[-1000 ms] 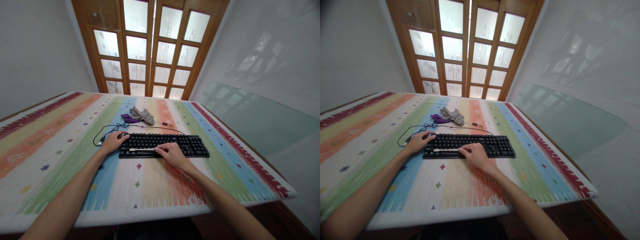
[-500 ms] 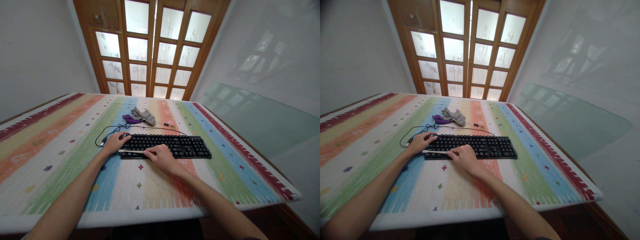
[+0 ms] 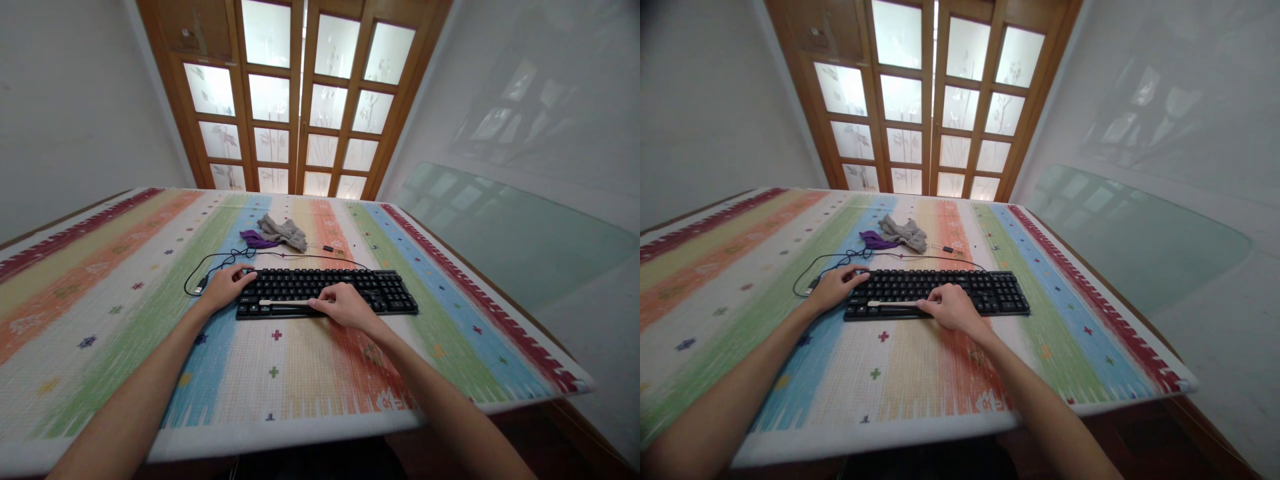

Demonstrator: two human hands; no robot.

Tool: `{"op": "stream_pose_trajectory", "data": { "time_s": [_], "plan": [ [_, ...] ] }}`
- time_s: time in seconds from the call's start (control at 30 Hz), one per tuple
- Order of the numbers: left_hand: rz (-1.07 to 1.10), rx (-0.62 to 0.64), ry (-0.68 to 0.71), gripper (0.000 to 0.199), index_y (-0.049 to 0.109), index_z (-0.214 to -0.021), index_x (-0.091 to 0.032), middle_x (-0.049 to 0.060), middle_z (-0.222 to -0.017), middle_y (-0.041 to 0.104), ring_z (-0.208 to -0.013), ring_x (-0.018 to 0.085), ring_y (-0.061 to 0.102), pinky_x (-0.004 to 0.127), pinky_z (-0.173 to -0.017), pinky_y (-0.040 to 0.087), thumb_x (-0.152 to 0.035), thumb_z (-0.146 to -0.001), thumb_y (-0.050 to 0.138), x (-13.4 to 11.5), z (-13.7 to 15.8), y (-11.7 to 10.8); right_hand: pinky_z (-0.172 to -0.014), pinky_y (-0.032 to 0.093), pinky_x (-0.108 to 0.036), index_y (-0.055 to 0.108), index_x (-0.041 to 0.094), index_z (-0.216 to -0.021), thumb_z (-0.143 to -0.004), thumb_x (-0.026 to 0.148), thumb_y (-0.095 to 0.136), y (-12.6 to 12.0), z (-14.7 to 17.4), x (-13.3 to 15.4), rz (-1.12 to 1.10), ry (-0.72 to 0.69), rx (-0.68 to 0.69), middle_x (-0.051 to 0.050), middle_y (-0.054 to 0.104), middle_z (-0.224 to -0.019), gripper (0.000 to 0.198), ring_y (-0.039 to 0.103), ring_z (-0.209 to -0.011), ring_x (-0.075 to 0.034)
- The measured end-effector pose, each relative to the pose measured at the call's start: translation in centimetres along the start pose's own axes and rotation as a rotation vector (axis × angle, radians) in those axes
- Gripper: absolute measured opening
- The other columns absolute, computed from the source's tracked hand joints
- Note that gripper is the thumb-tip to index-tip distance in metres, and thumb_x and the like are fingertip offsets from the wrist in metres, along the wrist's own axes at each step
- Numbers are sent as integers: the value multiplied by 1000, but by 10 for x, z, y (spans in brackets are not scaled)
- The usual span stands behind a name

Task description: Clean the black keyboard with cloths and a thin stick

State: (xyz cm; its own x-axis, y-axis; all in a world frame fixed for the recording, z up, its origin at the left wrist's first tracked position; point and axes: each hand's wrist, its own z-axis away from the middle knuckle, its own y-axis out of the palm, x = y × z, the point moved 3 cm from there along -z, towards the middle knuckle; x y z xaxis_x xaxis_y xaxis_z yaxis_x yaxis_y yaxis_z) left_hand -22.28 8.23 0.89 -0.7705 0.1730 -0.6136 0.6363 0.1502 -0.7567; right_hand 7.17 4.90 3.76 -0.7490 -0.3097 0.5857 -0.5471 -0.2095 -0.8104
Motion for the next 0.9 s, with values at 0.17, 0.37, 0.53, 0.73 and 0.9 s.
{"op": "stream_pose_trajectory", "data": {
  "time_s": [0.17,0.37,0.53,0.73,0.9],
  "plan": [
    [-7,-8,-8,54,73,-101,-20,1,-68,65,-66,21,58,31,-68,46,-63,-79,49,-1,0,0,-56,33,-26,73,17,-67,-84,42,68,-15,5,-11,6,65,-2,-3,67,-63,31,55,-60,-14],
    [-15,-7,-9,57,73,-101,-19,1,-68,65,-67,21,59,32,-69,46,-64,-77,47,-1,0,0,-55,32,-27,70,17,-64,-82,46,67,-34,12,-25,57,79,-31,-2,64,-60,33,54,-58,-14],
    [-13,2,-11,57,73,-101,-19,1,-69,65,-66,21,59,32,-69,46,-64,-77,47,-2,0,0,-53,31,-27,69,18,-63,-80,53,64,-43,16,-41,48,88,-16,-2,62,-57,39,52,-56,-14],
    [-9,-4,-7,56,73,-101,-19,1,-68,64,-66,21,59,32,-68,46,-64,-78,48,-2,0,0,-52,28,-27,63,19,-62,-76,57,65,-50,22,-59,33,162,-10,0,56,-56,40,48,-54,-13],
    [-9,-6,-4,57,73,-101,-19,1,-67,64,-65,21,58,32,-67,45,-64,-78,48,0,0,1,-50,25,-26,56,21,-67,-70,59,70,-57,27,-73,-10,186,-68,3,51,-54,41,44,-52,-12]
  ]
}}
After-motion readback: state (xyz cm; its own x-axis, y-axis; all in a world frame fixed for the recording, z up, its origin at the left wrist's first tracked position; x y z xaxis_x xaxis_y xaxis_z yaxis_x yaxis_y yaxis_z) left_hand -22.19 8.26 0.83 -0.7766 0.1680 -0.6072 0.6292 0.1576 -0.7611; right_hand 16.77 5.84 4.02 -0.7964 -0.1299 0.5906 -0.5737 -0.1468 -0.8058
